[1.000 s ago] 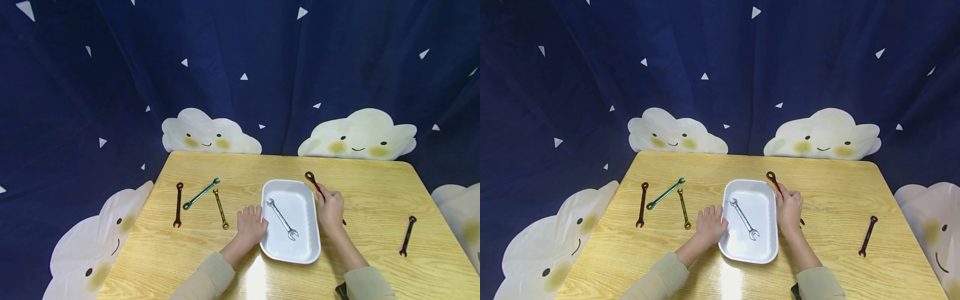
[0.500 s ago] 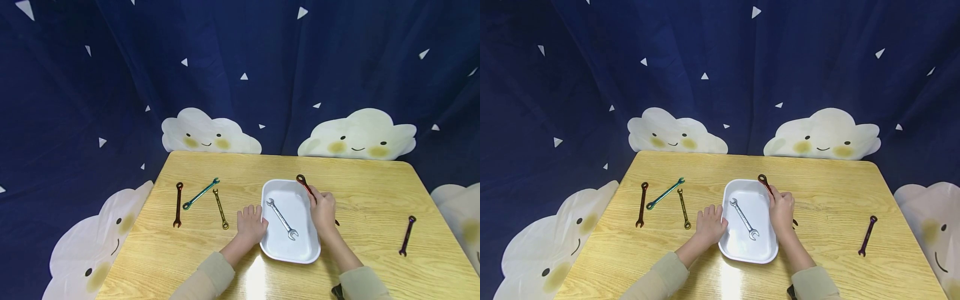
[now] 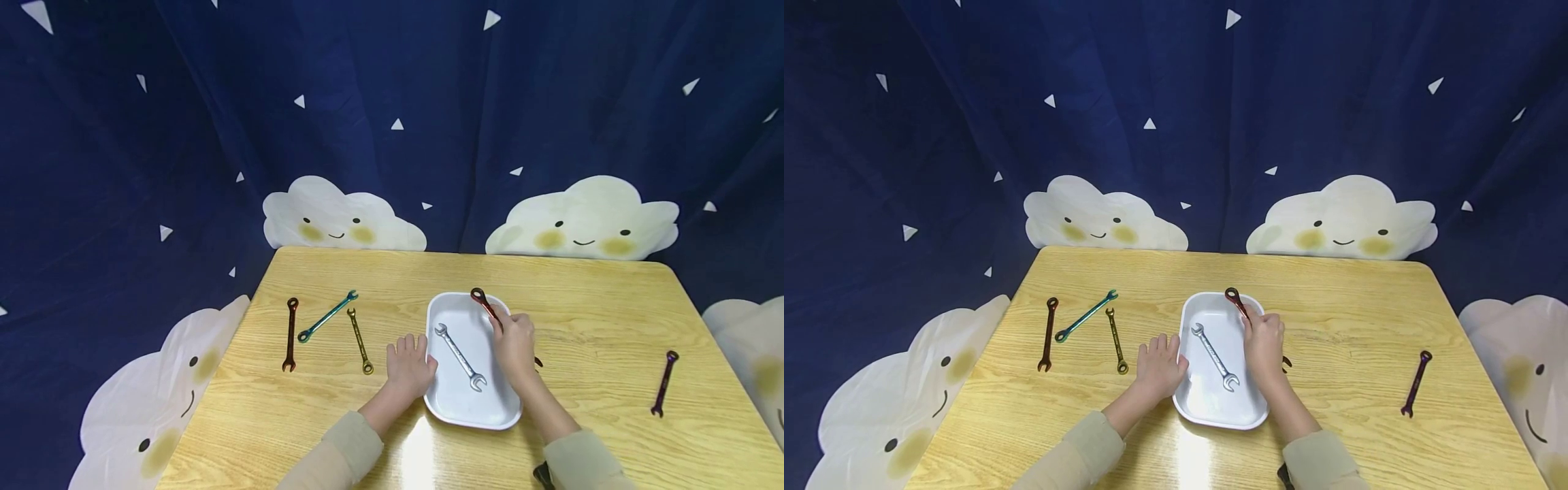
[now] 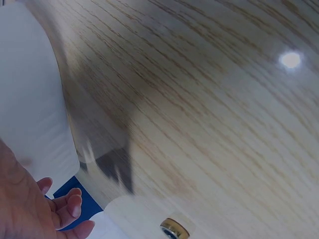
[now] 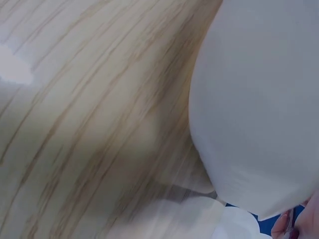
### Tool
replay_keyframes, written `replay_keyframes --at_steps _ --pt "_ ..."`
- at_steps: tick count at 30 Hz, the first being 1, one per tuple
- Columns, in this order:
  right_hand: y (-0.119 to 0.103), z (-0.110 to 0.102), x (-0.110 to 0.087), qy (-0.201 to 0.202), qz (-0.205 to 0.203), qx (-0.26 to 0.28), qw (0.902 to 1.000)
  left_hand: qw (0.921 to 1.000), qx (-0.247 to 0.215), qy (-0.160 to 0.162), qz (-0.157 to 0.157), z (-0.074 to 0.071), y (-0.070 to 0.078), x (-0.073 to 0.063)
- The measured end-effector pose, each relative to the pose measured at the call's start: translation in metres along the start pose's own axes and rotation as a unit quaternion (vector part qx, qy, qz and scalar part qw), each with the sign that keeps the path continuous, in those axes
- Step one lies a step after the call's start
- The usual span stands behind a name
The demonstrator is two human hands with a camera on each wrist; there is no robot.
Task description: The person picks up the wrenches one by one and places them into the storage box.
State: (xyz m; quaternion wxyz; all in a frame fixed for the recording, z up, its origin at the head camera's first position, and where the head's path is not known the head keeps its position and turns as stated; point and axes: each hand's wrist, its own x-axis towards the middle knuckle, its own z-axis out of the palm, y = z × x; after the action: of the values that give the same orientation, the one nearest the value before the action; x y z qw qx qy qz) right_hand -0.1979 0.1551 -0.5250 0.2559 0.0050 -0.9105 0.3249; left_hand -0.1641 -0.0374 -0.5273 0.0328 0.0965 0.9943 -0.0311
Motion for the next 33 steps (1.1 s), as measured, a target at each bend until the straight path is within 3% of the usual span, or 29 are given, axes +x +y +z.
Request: replay_keyframes --at_steps 8,33 --pt "-0.008 0.006 -0.002 -0.002 -0.030 0.005 0.9995 1.0000 0.006 0.000 0.001 0.000 0.000 0.001" --pt "-0.025 0.033 -0.014 -0.049 -0.025 -0.023 0.9982 0.9999 0.002 0.013 0.000 0.001 0.000 0.000"
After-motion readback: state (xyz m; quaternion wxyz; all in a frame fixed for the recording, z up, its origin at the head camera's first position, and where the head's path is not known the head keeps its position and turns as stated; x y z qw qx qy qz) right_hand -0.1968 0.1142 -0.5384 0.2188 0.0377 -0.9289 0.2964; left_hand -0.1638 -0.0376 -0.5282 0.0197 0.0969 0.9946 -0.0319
